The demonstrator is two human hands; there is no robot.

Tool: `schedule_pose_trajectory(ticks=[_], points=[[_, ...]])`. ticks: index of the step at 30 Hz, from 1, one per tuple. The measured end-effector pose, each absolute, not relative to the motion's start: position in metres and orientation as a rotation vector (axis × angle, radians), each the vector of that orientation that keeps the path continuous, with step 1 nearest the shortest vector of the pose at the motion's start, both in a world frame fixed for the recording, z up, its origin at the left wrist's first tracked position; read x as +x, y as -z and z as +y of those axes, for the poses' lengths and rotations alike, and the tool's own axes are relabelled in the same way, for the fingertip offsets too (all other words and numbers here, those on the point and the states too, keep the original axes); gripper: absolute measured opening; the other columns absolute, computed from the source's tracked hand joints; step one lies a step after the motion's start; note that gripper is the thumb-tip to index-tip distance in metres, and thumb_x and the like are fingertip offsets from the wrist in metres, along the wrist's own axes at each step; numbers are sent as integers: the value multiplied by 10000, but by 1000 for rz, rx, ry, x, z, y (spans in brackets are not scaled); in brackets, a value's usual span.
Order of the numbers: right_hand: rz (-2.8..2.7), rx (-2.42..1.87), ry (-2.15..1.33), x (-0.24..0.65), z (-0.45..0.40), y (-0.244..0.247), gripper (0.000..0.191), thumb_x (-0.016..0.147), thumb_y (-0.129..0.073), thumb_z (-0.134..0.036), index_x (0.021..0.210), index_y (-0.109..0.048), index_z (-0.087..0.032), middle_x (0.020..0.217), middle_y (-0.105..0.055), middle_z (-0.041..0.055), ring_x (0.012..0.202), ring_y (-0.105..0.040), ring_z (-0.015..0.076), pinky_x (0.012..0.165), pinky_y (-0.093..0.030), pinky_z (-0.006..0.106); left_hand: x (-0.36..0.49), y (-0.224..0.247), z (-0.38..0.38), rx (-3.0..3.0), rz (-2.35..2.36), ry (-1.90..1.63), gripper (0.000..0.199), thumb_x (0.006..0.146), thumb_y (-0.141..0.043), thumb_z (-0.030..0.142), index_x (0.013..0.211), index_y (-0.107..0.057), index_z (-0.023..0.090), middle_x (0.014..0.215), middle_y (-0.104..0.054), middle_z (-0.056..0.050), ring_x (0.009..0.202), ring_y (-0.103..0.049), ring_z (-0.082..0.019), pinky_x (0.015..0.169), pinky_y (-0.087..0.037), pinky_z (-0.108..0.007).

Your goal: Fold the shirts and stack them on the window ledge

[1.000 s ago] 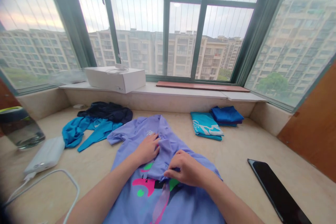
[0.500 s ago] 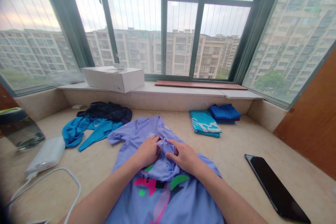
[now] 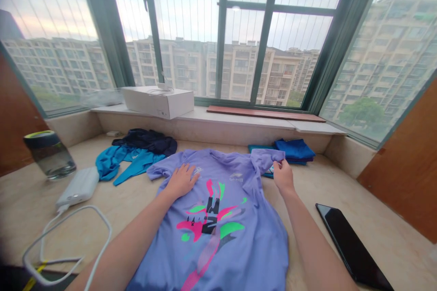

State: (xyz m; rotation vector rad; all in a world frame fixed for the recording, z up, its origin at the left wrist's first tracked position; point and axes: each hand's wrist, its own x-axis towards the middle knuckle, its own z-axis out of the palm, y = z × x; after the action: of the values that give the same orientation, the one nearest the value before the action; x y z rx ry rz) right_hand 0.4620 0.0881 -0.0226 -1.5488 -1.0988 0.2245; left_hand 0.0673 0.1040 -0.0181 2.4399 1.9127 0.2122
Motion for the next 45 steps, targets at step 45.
schedule_pose_trajectory(ticks=[45], points=[[-1338, -1495, -58, 420, 82, 13, 519, 999, -309, -405, 1299, -636, -136, 1238, -705, 153, 1145, -648, 282, 980, -506, 429, 75, 30, 150, 2477, 1825, -187, 586, 1007, -355, 490, 1495, -431, 175, 1612, -345, -194, 1499, -279, -374, 1185, -214, -589]])
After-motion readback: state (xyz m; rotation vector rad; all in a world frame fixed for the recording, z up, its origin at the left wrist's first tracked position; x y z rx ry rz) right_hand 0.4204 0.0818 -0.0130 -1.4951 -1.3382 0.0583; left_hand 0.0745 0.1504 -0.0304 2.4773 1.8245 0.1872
